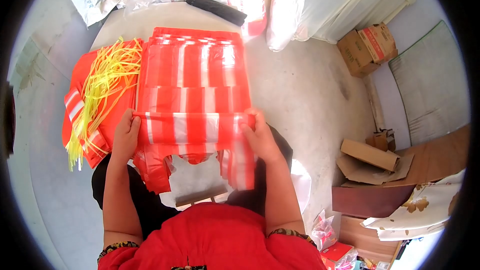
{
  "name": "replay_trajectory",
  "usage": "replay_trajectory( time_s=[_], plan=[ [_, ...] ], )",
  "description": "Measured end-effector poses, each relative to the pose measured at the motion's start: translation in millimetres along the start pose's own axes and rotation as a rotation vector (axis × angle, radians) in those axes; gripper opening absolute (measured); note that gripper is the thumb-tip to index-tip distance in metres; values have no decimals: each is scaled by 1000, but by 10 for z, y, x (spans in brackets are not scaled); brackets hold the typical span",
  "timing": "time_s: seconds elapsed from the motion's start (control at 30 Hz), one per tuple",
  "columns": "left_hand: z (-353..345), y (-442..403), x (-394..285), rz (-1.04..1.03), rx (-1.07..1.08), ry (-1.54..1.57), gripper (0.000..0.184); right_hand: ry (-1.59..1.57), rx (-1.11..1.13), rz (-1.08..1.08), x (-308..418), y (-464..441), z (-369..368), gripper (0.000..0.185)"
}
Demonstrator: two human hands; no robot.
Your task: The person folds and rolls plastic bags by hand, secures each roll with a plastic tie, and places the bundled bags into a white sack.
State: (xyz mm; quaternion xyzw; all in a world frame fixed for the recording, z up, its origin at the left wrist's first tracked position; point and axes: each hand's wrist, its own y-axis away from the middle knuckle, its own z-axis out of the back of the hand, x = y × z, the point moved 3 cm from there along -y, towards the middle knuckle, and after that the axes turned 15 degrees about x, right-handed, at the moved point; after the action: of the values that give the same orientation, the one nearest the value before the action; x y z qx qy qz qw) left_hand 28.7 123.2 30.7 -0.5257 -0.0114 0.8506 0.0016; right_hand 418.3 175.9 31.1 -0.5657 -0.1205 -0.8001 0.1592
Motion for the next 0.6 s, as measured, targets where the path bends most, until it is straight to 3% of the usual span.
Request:
replay_trajectory(
  time_s=[0.17, 0.27, 0.6],
  plan=[
    [-28, -25, 14, 25, -23, -25, 16, -4, 157, -53, 29, -10, 44, 17],
    [-34, -31, 6, 14, -62, -88, 16, -38, 41, -137, 98, -64, -28, 18],
    [-10, -61, 0, 164, -82, -226, 24, 98, 10, -3, 7, -175, -58, 22]
  ],
)
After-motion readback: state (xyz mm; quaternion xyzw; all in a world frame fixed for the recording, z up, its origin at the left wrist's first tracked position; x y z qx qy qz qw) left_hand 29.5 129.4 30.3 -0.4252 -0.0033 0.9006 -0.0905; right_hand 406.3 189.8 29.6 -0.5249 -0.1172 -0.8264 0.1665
